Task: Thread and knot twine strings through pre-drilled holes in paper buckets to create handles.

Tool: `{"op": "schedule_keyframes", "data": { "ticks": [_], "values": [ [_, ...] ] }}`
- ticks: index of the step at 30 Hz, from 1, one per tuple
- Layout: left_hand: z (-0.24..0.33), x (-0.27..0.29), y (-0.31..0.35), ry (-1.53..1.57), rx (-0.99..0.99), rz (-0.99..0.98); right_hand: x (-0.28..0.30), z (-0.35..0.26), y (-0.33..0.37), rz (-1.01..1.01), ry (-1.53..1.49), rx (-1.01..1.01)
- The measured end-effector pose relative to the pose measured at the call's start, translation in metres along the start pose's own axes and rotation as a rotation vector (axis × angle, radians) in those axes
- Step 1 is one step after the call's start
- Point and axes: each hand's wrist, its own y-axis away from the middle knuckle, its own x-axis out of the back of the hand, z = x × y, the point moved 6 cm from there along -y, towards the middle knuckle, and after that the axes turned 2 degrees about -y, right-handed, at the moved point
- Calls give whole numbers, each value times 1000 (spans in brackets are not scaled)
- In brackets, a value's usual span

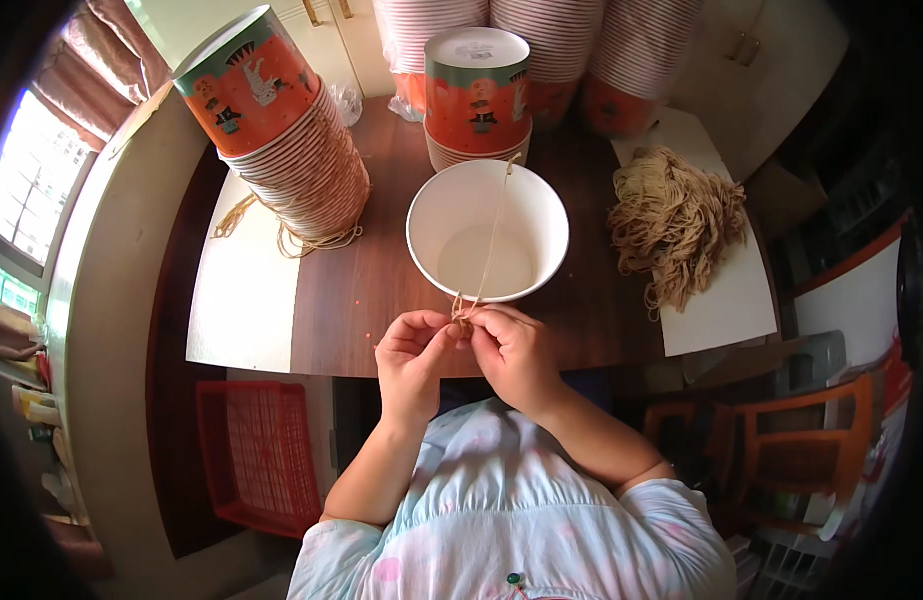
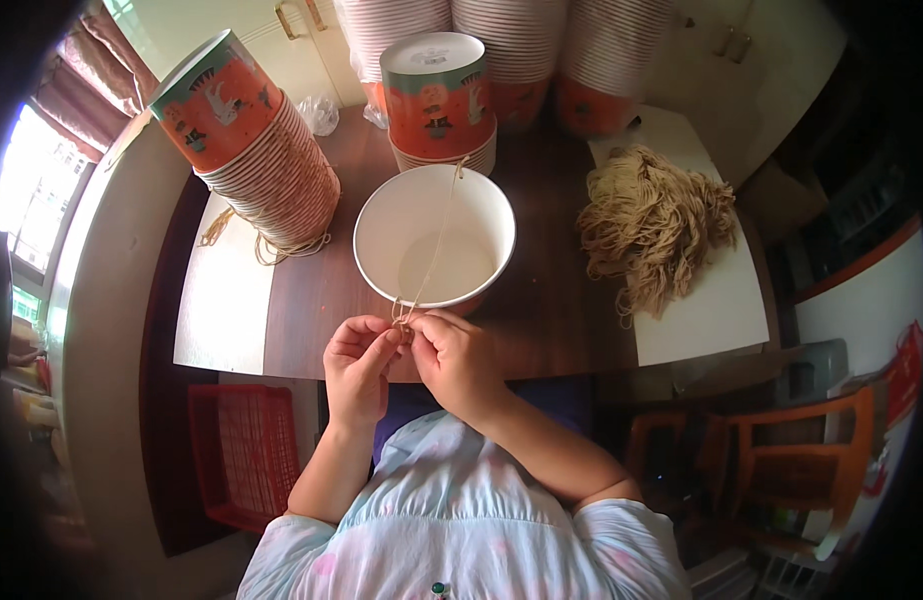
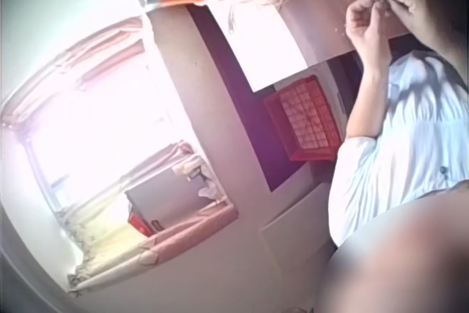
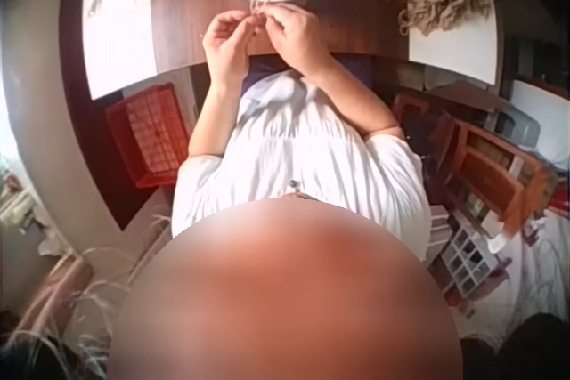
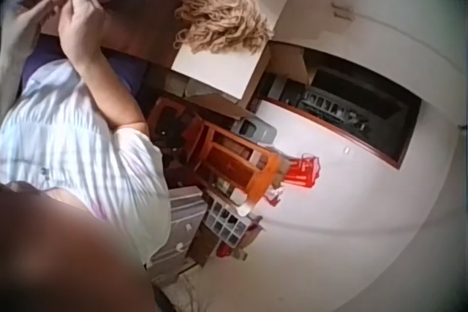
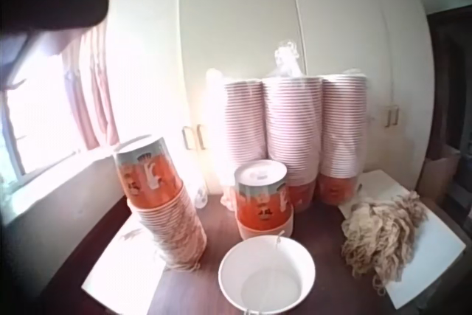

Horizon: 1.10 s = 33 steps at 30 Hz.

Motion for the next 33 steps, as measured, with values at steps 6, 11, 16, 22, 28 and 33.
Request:
{"op": "schedule_keyframes", "data": {
  "ticks": [6,11,16,22,28,33],
  "values": [
    [6,10,2,-153,-139,13,-8,-2,-2,-78,-356,-129],
    [16,4,6,-304,-281,25,-15,18,1,7,-642,-316],
    [19,0,6,-335,-293,-21,-19,26,5,5,-913,-583],
    [37,-16,11,-854,-643,-16,-24,31,8,-5,-1060,-665],
    [43,-19,13,-966,-738,-5,-11,23,3,39,-718,-429],
    [46,-21,12,-1072,-795,-47,-8,25,4,22,-672,-478]
  ]
}}
